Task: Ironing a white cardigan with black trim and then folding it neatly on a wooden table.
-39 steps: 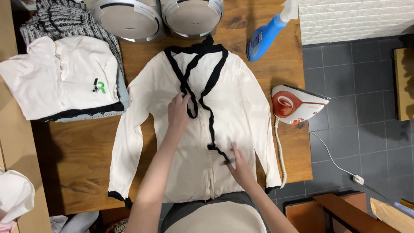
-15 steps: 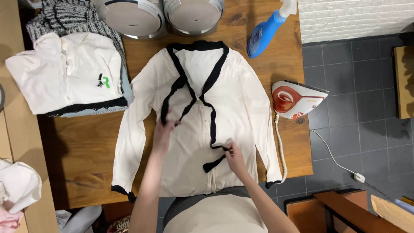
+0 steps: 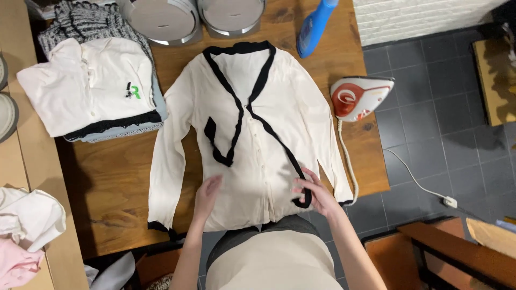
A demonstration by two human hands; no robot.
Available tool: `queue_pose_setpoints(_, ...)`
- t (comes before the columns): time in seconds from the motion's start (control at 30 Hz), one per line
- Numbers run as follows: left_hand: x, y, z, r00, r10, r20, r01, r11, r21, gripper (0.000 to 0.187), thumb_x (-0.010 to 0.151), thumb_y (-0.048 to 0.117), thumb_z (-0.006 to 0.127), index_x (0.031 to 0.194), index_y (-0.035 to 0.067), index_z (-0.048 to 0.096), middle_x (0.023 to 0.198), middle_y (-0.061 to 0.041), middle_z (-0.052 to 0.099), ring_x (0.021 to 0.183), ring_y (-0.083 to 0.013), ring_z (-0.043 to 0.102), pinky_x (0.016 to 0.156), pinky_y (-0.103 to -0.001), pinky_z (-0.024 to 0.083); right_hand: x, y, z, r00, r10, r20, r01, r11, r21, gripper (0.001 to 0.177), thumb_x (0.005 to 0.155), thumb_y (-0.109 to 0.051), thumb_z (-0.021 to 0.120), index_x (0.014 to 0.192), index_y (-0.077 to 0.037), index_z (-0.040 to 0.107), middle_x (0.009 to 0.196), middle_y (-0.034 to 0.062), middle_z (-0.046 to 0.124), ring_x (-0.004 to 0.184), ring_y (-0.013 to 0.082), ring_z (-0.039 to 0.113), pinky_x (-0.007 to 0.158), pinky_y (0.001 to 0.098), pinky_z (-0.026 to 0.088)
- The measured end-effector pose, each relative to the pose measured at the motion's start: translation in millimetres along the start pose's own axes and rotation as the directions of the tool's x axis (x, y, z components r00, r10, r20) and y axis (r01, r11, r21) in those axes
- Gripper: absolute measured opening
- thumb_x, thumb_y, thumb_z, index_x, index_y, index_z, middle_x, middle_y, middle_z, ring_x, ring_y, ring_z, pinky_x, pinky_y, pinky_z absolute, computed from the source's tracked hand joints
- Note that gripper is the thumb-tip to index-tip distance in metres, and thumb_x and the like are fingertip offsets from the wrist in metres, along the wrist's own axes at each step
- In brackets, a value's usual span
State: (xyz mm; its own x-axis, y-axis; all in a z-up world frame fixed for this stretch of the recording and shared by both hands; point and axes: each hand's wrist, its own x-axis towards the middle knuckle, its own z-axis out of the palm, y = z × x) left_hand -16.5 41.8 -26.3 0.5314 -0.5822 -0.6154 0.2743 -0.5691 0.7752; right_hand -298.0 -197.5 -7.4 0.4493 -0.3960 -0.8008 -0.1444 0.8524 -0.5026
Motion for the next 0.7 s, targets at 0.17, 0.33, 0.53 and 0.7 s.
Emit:
queue_pose_setpoints(0.17, -2, -83, 15, 0.994, -0.085, 0.074, 0.081, 0.995, 0.054, 0.027, 0.102, 0.016, 0.061, 0.127, 0.013, 0.072, 0.129, -0.012, 0.071, 0.114, -0.0251, 0.073, 0.105, -0.045, 0.052, -27, 46, -36, 0.99, -0.062, -0.126, 0.0, 0.898, -0.441, 0.058, 0.095, -0.015, 0.074, 0.147, -0.012, 0.049, 0.116, 0.0272, 0.061, 0.065, 0.0368, 0.075, 0.057, 0.0481, 0.069)
queue_pose_setpoints(0.33, 27, -55, 52, 0.989, 0.016, 0.146, -0.061, 0.949, 0.309, 0.03, 0.101, 0.021, 0.062, 0.129, 0.013, 0.07, 0.127, -0.014, 0.071, 0.117, -0.0317, 0.071, 0.098, -0.044, 0.057, -14, 98, -54, 0.963, -0.169, -0.209, 0.096, 0.943, -0.318, 0.031, 0.1, -0.016, 0.068, 0.126, 0.0, 0.062, 0.097, 0.02, 0.062, 0.054, 0.035, 0.073, 0.051, 0.0446, 0.068)
queue_pose_setpoints(0.53, 88, -25, 91, 0.946, 0.269, 0.18, -0.322, 0.842, 0.432, 0.025, 0.099, 0.015, 0.062, 0.124, 0.011, 0.069, 0.124, -0.015, 0.071, 0.113, -0.0329, 0.073, 0.095, -0.043, 0.06, -9, 128, -63, 0.863, -0.448, -0.234, 0.102, 0.608, -0.788, 0.024, 0.105, -0.023, 0.06, 0.119, -0.004, 0.066, 0.105, 0.0167, 0.066, 0.082, 0.0339, 0.076, 0.068, 0.0413, 0.068)
queue_pose_setpoints(0.7, 138, -1, 99, 0.915, 0.382, 0.132, -0.388, 0.739, 0.551, 0.023, 0.097, 0.013, 0.063, 0.12, 0.01, 0.067, 0.119, -0.014, 0.072, 0.105, -0.0305, 0.076, 0.089, -0.043, 0.063, -22, 103, -18, 0.773, -0.631, -0.064, 0.128, 0.254, -0.959, 0.024, 0.103, -0.014, 0.062, 0.124, -0.003, 0.063, 0.12, 0.0164, 0.062, 0.117, 0.0395, 0.068, 0.097, 0.0472, 0.062)
